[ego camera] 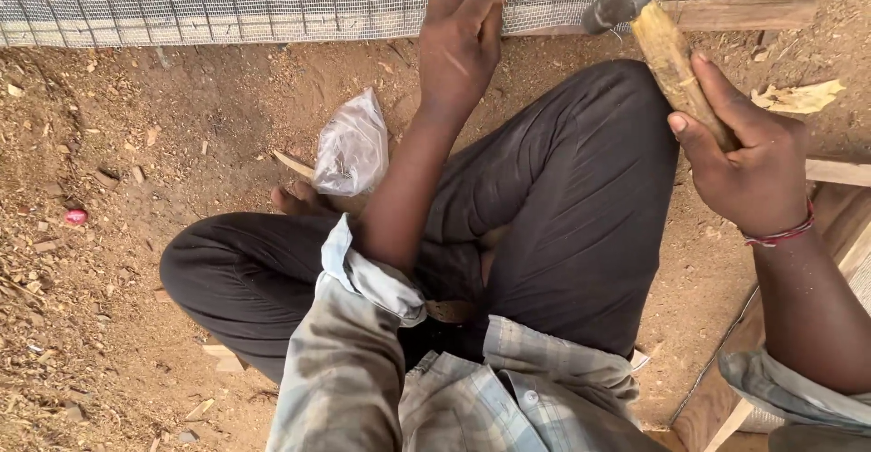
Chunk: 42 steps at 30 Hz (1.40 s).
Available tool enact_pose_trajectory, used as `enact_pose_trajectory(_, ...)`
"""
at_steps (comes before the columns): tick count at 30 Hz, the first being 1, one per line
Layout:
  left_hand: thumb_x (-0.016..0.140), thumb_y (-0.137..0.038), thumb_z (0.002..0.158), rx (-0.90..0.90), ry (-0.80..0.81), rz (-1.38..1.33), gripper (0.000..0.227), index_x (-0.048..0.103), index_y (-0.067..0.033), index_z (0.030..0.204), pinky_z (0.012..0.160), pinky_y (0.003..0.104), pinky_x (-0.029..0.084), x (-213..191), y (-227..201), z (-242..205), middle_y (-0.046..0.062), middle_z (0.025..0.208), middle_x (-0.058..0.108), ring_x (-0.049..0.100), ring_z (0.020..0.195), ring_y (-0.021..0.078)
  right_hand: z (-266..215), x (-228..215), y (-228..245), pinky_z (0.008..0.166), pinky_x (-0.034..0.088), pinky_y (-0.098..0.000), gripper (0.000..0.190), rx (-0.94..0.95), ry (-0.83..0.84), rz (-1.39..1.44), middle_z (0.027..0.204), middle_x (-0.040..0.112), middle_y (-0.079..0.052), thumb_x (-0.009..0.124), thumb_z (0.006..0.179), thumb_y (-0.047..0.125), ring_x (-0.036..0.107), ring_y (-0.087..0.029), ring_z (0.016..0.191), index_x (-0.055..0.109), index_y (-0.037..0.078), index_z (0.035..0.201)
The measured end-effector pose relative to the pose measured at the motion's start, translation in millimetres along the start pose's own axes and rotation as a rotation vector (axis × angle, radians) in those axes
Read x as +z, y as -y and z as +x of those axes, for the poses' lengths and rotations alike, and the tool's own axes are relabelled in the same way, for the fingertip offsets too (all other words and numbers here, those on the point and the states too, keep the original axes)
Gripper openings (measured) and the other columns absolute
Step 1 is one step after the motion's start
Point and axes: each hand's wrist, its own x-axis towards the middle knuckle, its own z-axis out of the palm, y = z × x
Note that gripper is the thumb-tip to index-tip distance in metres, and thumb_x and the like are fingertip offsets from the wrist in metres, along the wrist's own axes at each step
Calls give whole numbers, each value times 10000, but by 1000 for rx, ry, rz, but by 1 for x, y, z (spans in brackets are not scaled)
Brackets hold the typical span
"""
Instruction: Making a wire mesh frame by hammering small nails to secure the mesh onto a wooden frame while sitting on the ground.
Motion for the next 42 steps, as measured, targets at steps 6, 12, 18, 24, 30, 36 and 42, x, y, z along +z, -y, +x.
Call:
enact_pose_trajectory(6, 732, -38, 936, 70, 131, 43, 166, 769, -60, 1096, 887, 395, 596, -13, -10, 10, 99, 1013, 768, 689, 1037, 258, 8, -4, 17, 813, 575, -325, 484, -8, -11, 38, 1212, 699, -280, 725, 1011, 87, 710, -232, 1008, 567, -80, 1437)
enact_pose_trajectory(12, 717, -2, 940, 100, 189, 16, 121, 761, -47, 1043, 873, 397, 572, -19, -9, 19, 88, 986, 756, 677, 982, 254, 24, -15, 27, 827, 600, -350, 476, -76, -3, -47, 1270, 690, -295, 739, 1017, 90, 730, -289, 1049, 581, -81, 1432)
enact_pose_trajectory(18, 687, -9, 961, 83, 229, 4, 128, 740, -70, 1060, 830, 426, 554, -21, -14, 21, 87, 875, 700, 668, 925, 248, 47, -22, 32, 804, 599, -360, 471, -154, 45, -58, 1216, 698, -288, 734, 1020, 102, 730, -308, 1015, 582, -77, 1427)
enact_pose_trajectory(24, 691, -76, 993, 49, 223, -23, 67, 663, -103, 939, 739, 408, 547, -17, -9, 22, 55, 831, 679, 671, 856, 221, 69, -22, 36, 922, 608, -364, 432, -281, 83, -38, 1321, 685, -279, 717, 1104, 119, 720, -315, 1137, 558, -59, 1465)
enact_pose_trajectory(30, 686, -102, 996, 3, 255, 23, 56, 679, -105, 940, 670, 391, 536, -19, -9, 22, 44, 795, 672, 663, 747, 188, 87, -19, 44, 867, 601, -364, 454, -255, 152, -24, 1263, 687, -280, 682, 1065, 95, 722, -305, 1061, 556, -44, 1478)
enact_pose_trajectory(36, 684, -96, 996, 100, 279, 75, 64, 673, -91, 933, 783, 426, 513, -23, -8, 25, 40, 740, 640, 651, 725, 231, 86, -13, 31, 898, 594, -361, 444, -238, 169, -13, 1253, 693, -272, 691, 1076, 107, 719, -303, 1087, 559, -40, 1473)
enact_pose_trajectory(42, 738, -40, 910, -39, 177, -123, 74, 727, -98, 955, 917, 392, 530, -6, 10, 14, 14, 861, 767, 745, 817, 157, 87, -14, 42, 946, 590, -364, 433, -278, 152, -6, 1334, 675, -280, 706, 1117, 103, 710, -312, 1156, 557, -50, 1494)
